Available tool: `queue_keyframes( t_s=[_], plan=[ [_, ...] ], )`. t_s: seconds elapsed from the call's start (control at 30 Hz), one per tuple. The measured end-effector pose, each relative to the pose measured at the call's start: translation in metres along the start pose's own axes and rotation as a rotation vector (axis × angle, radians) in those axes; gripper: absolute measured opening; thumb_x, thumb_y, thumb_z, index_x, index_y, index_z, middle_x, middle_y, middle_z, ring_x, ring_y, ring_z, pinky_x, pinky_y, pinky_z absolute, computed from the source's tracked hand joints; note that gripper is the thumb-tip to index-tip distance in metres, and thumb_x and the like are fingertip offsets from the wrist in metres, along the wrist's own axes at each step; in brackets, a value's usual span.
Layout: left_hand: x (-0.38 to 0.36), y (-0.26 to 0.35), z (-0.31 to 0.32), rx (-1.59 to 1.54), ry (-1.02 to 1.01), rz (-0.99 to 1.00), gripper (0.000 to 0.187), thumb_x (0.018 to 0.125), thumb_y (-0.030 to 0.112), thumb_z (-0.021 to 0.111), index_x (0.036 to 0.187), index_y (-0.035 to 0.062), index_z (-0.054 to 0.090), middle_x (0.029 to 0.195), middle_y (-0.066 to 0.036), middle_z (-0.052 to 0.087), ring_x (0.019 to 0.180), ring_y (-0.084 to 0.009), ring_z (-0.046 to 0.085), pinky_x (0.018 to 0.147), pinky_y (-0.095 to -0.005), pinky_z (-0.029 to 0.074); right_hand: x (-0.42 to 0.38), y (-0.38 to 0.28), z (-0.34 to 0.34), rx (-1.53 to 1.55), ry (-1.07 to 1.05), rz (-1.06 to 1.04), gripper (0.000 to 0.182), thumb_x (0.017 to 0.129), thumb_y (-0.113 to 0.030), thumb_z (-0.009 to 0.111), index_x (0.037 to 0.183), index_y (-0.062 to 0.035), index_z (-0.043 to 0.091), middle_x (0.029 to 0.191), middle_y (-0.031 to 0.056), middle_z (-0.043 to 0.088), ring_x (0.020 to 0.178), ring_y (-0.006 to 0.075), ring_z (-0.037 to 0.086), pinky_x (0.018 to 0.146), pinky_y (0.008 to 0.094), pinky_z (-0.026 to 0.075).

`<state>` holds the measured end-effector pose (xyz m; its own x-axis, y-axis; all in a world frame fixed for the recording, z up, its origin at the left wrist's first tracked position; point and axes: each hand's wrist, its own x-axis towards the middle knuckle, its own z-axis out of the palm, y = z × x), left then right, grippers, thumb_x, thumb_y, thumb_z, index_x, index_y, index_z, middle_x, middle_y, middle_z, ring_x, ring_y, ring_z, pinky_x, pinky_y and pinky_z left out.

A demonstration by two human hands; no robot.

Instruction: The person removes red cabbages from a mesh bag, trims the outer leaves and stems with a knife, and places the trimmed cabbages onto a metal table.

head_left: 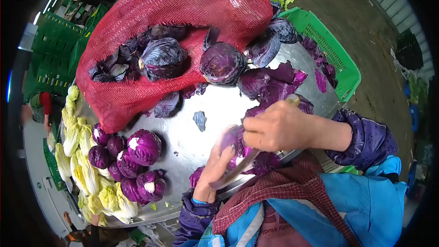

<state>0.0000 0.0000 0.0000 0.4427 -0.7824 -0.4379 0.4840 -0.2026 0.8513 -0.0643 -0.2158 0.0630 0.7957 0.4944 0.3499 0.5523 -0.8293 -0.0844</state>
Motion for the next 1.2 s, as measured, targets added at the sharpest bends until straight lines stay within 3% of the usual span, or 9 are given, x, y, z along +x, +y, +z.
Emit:
queue_keyframes(
  t_s=[0.1,0.17,0.27,0.37,0.57,0.8,0.9,0.97,1.2],
  plan=[
    [-0.003,-0.002,-0.002,-0.127,-0.045,0.065,0.08,0.08,0.036,0.065,0.144,0.0058,0.027,0.14,-0.016,0.037,0.128,-0.0275,0.04,0.11,-0.0391,0.029,-0.002,0.015,0.011,0.521,0.366,0.171,0.023,0.089,-0.02,0.056,0.069,-0.0088,0.057,0.064,-0.0036,0.055,0.048,0.0134,0.057,0.038,0.0297,0.04],
    [-0.005,0.006,0.004,-0.28,-0.075,0.068,0.084,0.079,0.044,0.066,0.142,0.0059,0.027,0.137,-0.017,0.04,0.126,-0.0279,0.042,0.106,-0.0399,0.035,-0.013,0.03,0.001,1.382,0.322,1.25,0.012,0.088,-0.017,0.056,0.084,-0.0064,0.054,0.067,-0.0018,0.053,0.047,0.0073,0.047,0.041,0.0227,0.036],
    [-0.005,0.001,0.002,-0.355,-0.004,0.048,0.089,0.076,0.054,0.066,0.142,0.0071,0.027,0.135,-0.017,0.041,0.125,-0.0279,0.044,0.102,-0.0409,0.041,-0.019,0.023,-0.012,1.248,0.347,1.224,0.028,0.083,-0.015,0.063,0.107,-0.0026,0.054,0.072,0.0007,0.055,0.051,0.0081,0.048,0.044,0.0233,0.039],
    [-0.004,-0.009,0.0,-0.425,0.133,-0.006,0.076,0.079,0.055,0.063,0.132,0.0054,0.044,0.123,-0.013,0.057,0.111,-0.0282,0.056,0.095,-0.0441,0.048,-0.018,-0.001,-0.008,0.685,0.214,0.54,0.034,0.075,-0.018,0.074,0.1,0.0002,0.061,0.087,0.004,0.061,0.065,0.0147,0.06,0.053,0.0266,0.048],
    [-0.003,-0.023,-0.011,-0.406,0.249,-0.117,0.066,0.088,0.057,0.048,0.129,0.0057,0.047,0.124,-0.014,0.056,0.111,-0.0279,0.057,0.094,-0.0438,0.048,-0.016,-0.002,-0.013,0.409,0.037,0.332,0.034,0.067,-0.023,0.076,0.089,-0.0002,0.064,0.083,0.0057,0.06,0.061,0.0214,0.063,0.052,0.0309,0.05],
    [-0.003,-0.015,0.001,-0.414,0.192,-0.078,0.064,0.087,0.053,0.049,0.127,0.003,0.048,0.117,-0.016,0.06,0.1,-0.0283,0.063,0.087,-0.0434,0.053,-0.015,0.005,0.012,0.257,0.134,0.344,0.02,0.08,-0.022,0.064,0.073,-0.0037,0.061,0.065,0.0063,0.056,0.051,0.0182,0.059,0.046,0.0315,0.045],
    [-0.007,-0.02,-0.014,-0.48,0.018,-0.043,0.072,0.082,0.045,0.063,0.132,-0.0016,0.041,0.123,-0.017,0.055,0.108,-0.0262,0.059,0.092,-0.0389,0.051,-0.023,0.031,0.021,1.096,0.268,1.186,0.022,0.082,-0.017,0.054,0.078,0.0038,0.06,0.065,0.0144,0.063,0.055,0.012,0.056,0.049,0.0318,0.044],
    [-0.008,-0.024,-0.018,-0.523,0.08,-0.013,0.071,0.08,0.044,0.065,0.131,-0.0013,0.043,0.122,-0.017,0.056,0.107,-0.0267,0.059,0.093,-0.0408,0.05,-0.036,0.039,0.015,0.999,0.1,1.219,0.027,0.082,-0.021,0.058,0.09,0.0045,0.061,0.074,0.015,0.065,0.065,0.0171,0.063,0.058,0.0349,0.048],
    [0.0,-0.015,-0.005,-0.468,0.204,-0.023,0.064,0.085,0.056,0.048,0.124,0.005,0.052,0.117,-0.014,0.06,0.102,-0.0291,0.062,0.087,-0.0445,0.052,-0.018,-0.008,-0.011,0.594,-0.007,0.586,0.042,0.078,-0.041,0.068,0.09,-0.0008,0.062,0.079,0.0135,0.062,0.072,0.0326,0.063,0.064,0.0427,0.049]
  ],
)
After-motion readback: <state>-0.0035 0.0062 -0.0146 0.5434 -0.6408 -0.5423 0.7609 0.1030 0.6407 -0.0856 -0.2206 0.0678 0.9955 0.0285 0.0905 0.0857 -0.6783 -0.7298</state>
